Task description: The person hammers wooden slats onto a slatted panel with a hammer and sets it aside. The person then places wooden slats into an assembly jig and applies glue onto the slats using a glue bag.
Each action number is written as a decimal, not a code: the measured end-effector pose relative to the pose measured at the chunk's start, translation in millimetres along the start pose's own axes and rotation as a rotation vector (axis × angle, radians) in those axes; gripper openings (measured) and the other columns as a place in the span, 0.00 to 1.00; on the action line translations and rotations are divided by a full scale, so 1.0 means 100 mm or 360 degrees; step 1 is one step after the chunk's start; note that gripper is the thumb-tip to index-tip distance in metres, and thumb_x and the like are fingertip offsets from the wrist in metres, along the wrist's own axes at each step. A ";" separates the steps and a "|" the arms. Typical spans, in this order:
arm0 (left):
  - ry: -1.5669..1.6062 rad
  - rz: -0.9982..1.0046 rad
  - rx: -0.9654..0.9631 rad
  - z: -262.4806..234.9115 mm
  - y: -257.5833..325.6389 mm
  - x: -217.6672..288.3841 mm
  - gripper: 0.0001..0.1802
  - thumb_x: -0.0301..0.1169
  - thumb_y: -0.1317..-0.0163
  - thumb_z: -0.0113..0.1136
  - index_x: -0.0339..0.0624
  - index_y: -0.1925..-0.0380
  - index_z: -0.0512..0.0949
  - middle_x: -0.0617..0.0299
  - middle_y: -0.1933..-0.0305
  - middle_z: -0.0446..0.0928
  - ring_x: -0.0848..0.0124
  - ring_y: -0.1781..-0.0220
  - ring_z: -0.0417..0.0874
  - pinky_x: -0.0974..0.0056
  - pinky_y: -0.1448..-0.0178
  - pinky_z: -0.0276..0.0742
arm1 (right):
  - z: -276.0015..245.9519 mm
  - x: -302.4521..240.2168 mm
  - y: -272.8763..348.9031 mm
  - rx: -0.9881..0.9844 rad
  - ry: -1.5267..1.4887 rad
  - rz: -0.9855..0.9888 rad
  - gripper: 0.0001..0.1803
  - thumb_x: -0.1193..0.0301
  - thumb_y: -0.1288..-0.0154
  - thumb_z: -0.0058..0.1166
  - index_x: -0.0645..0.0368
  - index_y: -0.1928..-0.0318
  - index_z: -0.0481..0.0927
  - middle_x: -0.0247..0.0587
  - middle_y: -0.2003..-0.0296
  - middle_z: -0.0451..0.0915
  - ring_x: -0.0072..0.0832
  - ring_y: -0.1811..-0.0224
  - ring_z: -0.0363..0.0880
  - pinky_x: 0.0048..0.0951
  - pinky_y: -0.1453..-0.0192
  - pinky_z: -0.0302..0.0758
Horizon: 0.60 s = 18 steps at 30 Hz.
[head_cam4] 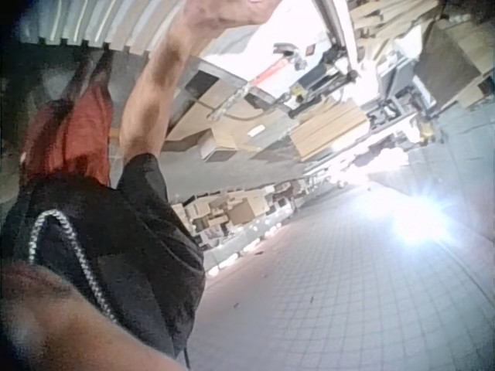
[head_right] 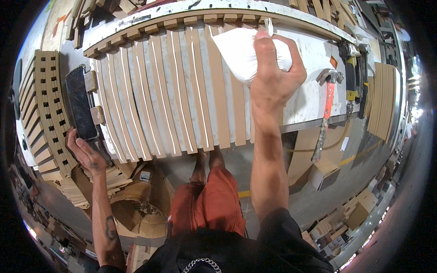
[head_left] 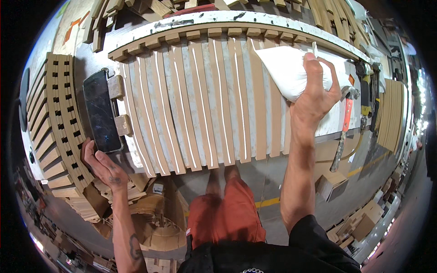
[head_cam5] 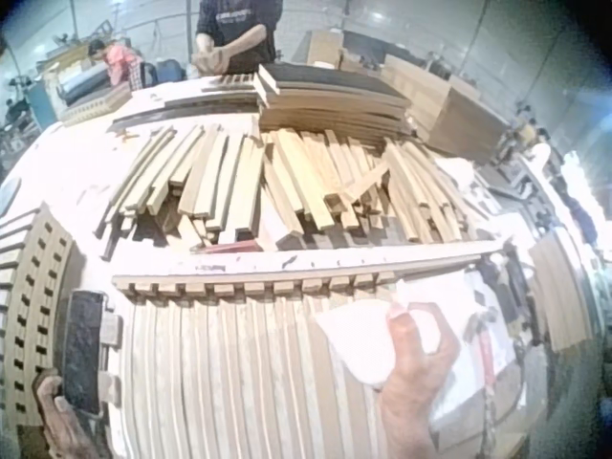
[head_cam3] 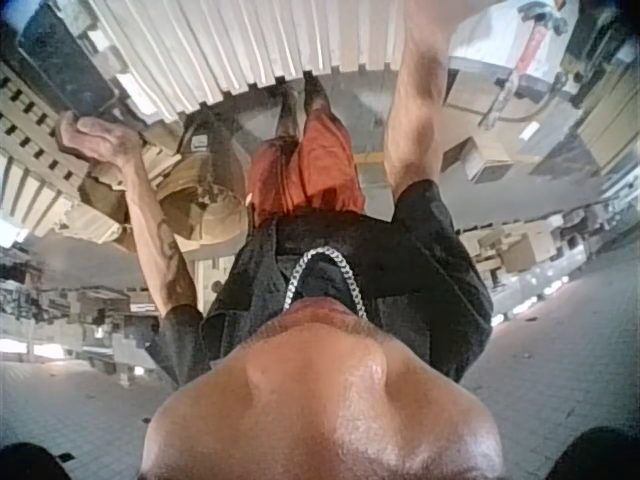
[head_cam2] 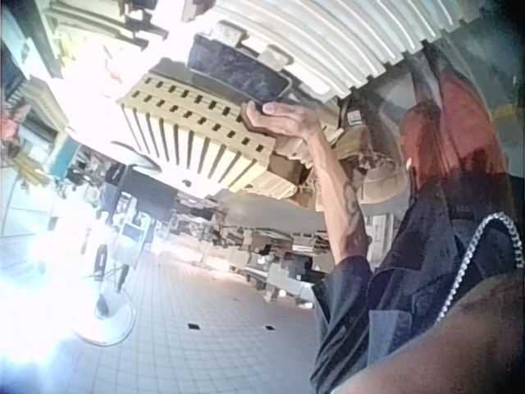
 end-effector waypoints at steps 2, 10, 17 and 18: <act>0.0001 0.0007 0.0001 -0.01 0.00 0.00 0.26 0.47 0.23 0.32 0.36 0.42 0.63 0.48 0.39 0.66 0.59 0.39 0.68 0.57 0.34 0.62 | -0.04 -0.02 0.06 0.0016 0.0025 0.0010 0.17 0.64 0.41 0.63 0.68 0.64 0.81 0.39 0.71 0.82 0.22 0.67 0.75 0.23 0.61 0.71; -0.0033 0.0022 0.0015 -0.02 0.01 0.01 0.26 0.48 0.23 0.32 0.38 0.41 0.63 0.47 0.39 0.66 0.56 0.40 0.69 0.56 0.34 0.63 | -0.24 -0.13 0.34 0.0008 0.0067 0.0099 0.15 0.65 0.40 0.62 0.68 0.65 0.80 0.37 0.71 0.79 0.23 0.68 0.74 0.23 0.64 0.71; 0.0014 -0.0018 0.0046 0.01 0.04 -0.01 0.26 0.48 0.23 0.34 0.37 0.42 0.65 0.46 0.40 0.67 0.54 0.40 0.70 0.55 0.36 0.64 | -0.51 -0.11 0.53 0.0016 0.0152 0.0017 0.12 0.68 0.40 0.61 0.68 0.67 0.79 0.34 0.72 0.75 0.21 0.69 0.71 0.23 0.63 0.69; 0.0036 -0.0025 0.0055 0.01 0.04 -0.03 0.26 0.48 0.24 0.35 0.36 0.43 0.66 0.46 0.40 0.67 0.53 0.41 0.70 0.55 0.36 0.65 | -0.55 -0.11 0.56 0.0020 0.0150 0.0017 0.12 0.68 0.40 0.61 0.68 0.67 0.79 0.34 0.72 0.75 0.21 0.69 0.71 0.23 0.63 0.69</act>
Point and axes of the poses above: each hand's wrist, its own y-axis away from the middle knuckle, its own z-axis out of the palm, x = y × z, the point moved 4 cm from there along -y, towards the middle knuckle
